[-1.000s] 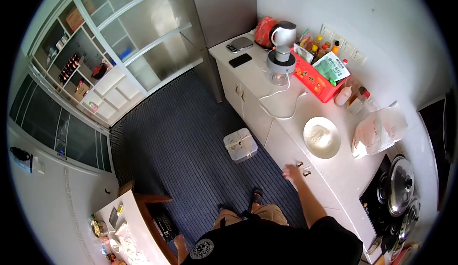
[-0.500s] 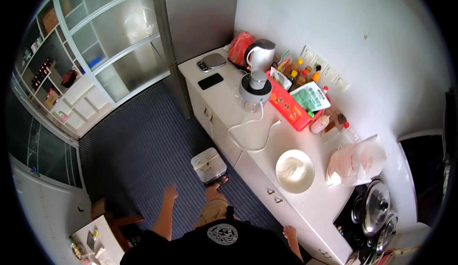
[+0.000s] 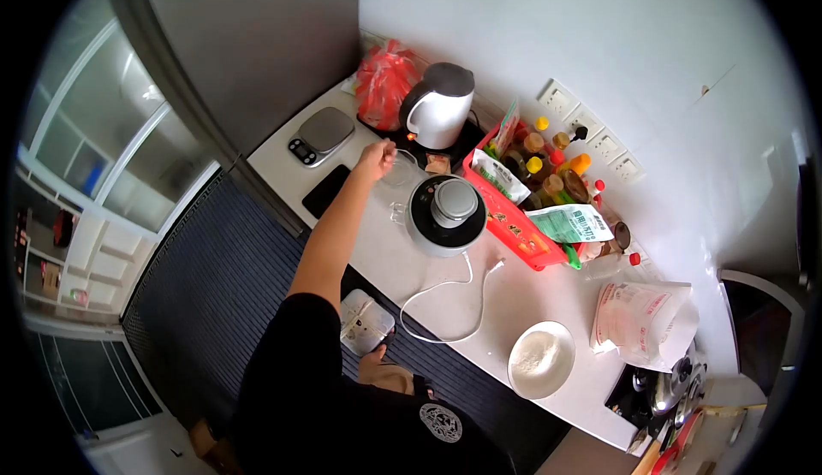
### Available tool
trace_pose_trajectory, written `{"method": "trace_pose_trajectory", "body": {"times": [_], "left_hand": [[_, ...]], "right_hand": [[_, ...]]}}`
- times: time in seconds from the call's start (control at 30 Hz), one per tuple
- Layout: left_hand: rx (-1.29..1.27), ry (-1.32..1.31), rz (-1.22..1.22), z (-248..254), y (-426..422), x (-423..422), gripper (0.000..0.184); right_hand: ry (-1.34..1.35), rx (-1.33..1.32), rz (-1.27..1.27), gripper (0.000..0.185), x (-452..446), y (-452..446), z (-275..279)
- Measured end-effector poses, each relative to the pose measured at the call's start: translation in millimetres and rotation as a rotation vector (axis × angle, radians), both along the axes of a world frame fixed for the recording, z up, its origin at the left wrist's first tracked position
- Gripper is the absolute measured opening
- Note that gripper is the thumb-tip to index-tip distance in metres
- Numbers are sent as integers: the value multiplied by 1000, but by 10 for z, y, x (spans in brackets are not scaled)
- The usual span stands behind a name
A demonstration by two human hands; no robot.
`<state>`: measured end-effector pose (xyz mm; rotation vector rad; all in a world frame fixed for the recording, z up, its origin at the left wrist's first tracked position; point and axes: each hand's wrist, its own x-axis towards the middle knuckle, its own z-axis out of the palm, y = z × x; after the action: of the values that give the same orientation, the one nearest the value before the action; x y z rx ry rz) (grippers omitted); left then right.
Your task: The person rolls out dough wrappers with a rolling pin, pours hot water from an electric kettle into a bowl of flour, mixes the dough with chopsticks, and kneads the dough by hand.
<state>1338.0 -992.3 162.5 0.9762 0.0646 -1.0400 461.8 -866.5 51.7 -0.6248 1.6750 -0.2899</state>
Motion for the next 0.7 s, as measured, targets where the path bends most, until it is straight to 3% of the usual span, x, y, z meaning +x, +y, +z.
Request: {"method": "trace_pose_trajectory", "body": {"times": [0.07,0.23,0.57,0.7], "left_hand": [[-135,182,-45,-340,-262,304,55],[-339,691,-3,-412,-580,549,89],[-358,762,-246,-603,-709,849,88],[-235,606,-124,-398,-551,797,81]], "right_hand": [[4,6,-21,13,171,123,29],[32,14,-66,11,316,324,91],[51,21,-162,12,280,784,128],[33,1,-184,14,30,1067,163]]}}
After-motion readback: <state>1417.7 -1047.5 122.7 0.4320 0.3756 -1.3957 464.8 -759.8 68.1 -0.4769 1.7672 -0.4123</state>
